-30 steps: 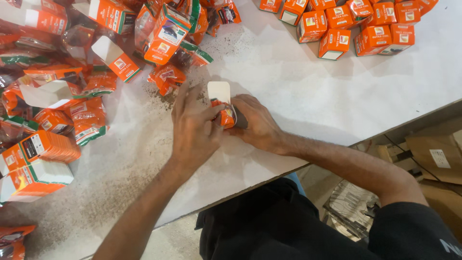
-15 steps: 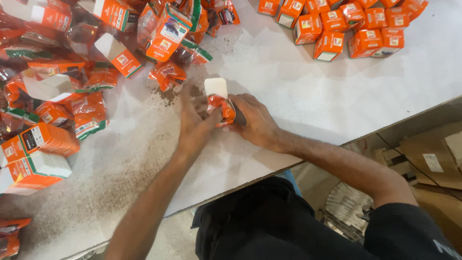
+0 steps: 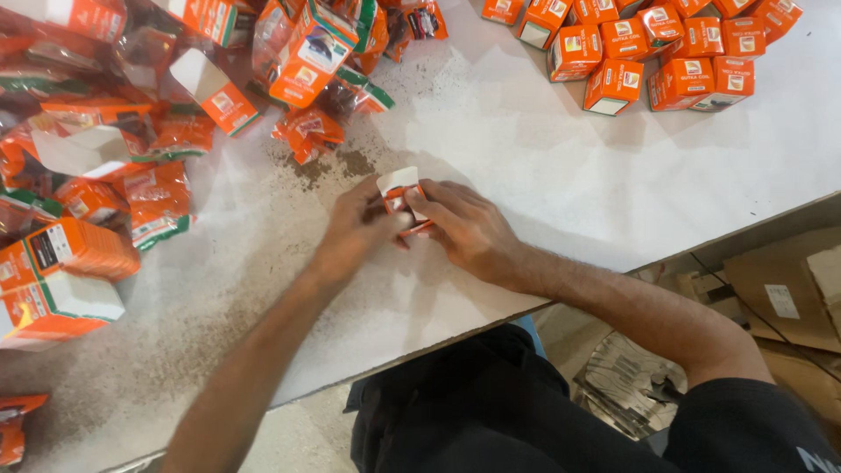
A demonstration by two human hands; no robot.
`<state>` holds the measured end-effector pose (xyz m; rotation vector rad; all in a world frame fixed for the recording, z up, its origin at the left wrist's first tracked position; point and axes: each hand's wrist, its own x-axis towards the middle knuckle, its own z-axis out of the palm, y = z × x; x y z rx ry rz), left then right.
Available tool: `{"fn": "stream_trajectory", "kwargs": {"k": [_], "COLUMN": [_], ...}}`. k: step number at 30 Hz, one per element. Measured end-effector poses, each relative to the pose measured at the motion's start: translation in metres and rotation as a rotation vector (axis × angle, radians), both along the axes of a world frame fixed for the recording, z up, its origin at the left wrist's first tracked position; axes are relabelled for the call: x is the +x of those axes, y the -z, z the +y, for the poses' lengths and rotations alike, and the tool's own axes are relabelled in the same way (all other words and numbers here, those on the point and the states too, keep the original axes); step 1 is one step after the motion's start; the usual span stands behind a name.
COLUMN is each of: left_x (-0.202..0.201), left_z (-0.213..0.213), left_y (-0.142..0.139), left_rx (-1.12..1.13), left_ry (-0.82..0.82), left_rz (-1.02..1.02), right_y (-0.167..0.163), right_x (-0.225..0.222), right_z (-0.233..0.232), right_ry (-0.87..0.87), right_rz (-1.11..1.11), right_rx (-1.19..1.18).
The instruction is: The person sits at a white table covered with small orange boxes and plastic-wrapped items. They pick up a wrapped item, insert it into an open orange box, fold the box closed, and place the finished box onto a pile, repeating this packing cycle throughout the clip.
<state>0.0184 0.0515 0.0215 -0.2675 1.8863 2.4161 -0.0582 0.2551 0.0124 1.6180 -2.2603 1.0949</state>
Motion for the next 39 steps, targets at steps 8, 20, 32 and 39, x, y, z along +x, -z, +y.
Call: {"fn": "stream_trajectory", "kwargs": {"k": [8, 20, 32, 39], "left_x": [-0.007, 0.017, 0.021, -0.015], "left_z": [0.012, 0.005, 0.001, -0.04], "left_y": [0.015, -0.005, 0.001, -0.009], "left_rx": [-0.471, -1.085, -1.124, -1.412], "left_ry": [-0.191, -0.012, 0.062, -0.224], "left_rz": [-0.059, 0.776, 0.833, 0.842], "right_y": [-0.006, 0.002, 0.003, -0.009], "right_x": [0.004, 0.002, 0.002, -0.032], "right_z": [-0.002, 0.004, 0.004, 0.011], "right_ry": [0.022, 0.091, 0.008, 0.414], "right_rz": [0.02, -0.234, -0.067, 0.275], "right_rx": [0.026, 0.056, 0.014, 0.13]}}
